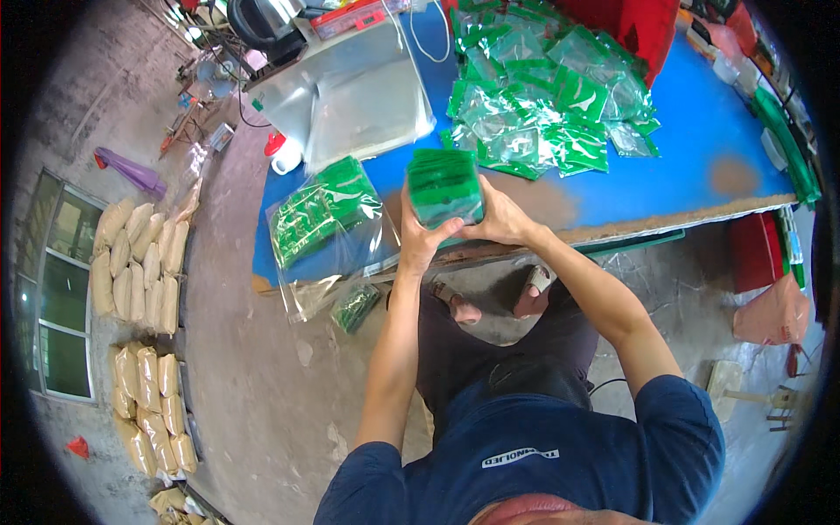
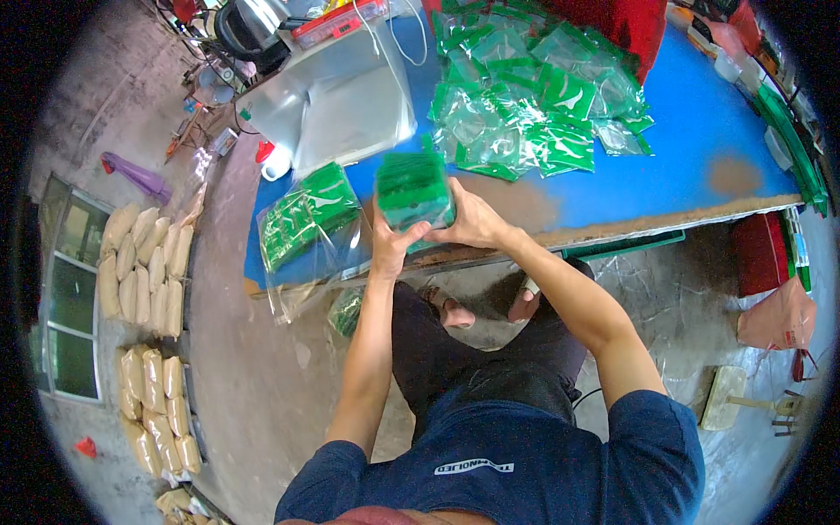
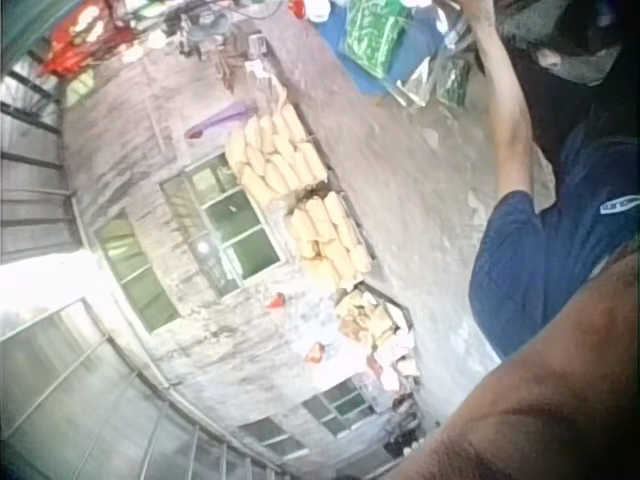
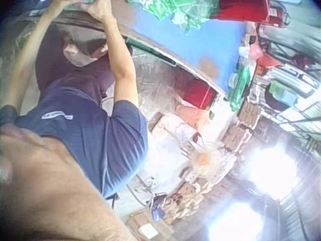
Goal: Packaging individual green packets into larger clear plastic bags.
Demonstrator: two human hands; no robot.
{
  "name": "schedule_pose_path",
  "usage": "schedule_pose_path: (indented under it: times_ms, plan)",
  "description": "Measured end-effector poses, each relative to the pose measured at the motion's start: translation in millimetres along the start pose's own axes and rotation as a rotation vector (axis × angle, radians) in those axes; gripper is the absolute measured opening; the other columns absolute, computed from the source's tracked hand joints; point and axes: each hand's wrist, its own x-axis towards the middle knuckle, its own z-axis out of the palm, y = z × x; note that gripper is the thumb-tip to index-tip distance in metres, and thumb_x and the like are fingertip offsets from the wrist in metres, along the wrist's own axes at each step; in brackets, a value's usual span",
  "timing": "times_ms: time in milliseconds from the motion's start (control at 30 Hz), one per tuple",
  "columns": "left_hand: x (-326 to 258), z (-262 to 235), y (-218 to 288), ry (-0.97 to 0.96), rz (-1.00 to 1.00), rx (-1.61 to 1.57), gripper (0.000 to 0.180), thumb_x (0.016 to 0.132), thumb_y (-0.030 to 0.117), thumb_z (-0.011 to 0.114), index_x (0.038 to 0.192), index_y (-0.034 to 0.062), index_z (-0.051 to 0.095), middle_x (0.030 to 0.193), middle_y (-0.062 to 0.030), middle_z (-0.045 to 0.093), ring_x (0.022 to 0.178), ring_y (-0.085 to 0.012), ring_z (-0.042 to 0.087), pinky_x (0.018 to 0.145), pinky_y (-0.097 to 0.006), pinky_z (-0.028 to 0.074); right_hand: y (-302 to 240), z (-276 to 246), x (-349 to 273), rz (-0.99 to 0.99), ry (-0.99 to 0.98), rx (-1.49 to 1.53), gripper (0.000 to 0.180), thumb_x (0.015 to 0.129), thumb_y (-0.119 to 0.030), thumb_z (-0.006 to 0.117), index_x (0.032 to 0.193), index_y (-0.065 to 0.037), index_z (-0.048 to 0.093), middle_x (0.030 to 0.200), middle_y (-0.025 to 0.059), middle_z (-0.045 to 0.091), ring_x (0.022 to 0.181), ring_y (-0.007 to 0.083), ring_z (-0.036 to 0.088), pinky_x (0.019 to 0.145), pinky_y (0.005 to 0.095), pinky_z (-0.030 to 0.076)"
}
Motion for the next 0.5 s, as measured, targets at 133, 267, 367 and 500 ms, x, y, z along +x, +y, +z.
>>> schedule_pose_path:
  times_ms: [133,267,367,500]
  plan:
    - [-13,-7,7,-0.005,0.000,-0.164,0.113,0.070,0.003,0.087,0.156,0.0082,0.015,0.140,-0.0116,0.049,0.128,-0.0233,0.051,0.109,-0.038,0.041,2,7,-1,-0.029,0.003,0.018,0.103,0.065,-0.036,0.088,0.143,0.000,0.032,0.123,0.0285,0.059,0.116,0.0456,0.058,0.098,0.0477,0.047]
    - [-22,-9,2,-0.084,-0.001,0.181,0.114,0.067,0.001,0.088,0.155,0.0064,0.015,0.144,-0.0125,0.043,0.132,-0.0224,0.046,0.111,-0.037,0.040,4,8,-6,-0.139,0.025,-0.056,0.100,0.067,-0.030,0.087,0.145,-0.002,0.031,0.131,0.0276,0.055,0.124,0.0428,0.053,0.104,0.0473,0.043]
    - [-29,-12,-8,0.040,-0.015,0.074,0.113,0.065,0.004,0.090,0.153,0.0051,0.020,0.140,-0.0129,0.045,0.131,-0.0235,0.046,0.110,-0.037,0.039,-5,10,-7,-0.018,-0.084,-0.031,0.109,0.066,-0.029,0.089,0.151,-0.003,0.026,0.137,0.0245,0.052,0.127,0.0430,0.050,0.107,0.0476,0.041]
    - [-24,-15,-14,-0.092,0.036,0.310,0.092,0.065,0.006,0.091,0.141,0.0028,0.040,0.133,-0.0103,0.048,0.125,-0.0213,0.049,0.109,-0.036,0.040,9,9,-14,-0.169,-0.026,-0.272,0.116,0.064,-0.026,0.089,0.155,-0.005,0.021,0.132,0.0254,0.055,0.120,0.0450,0.054,0.102,0.0479,0.045]
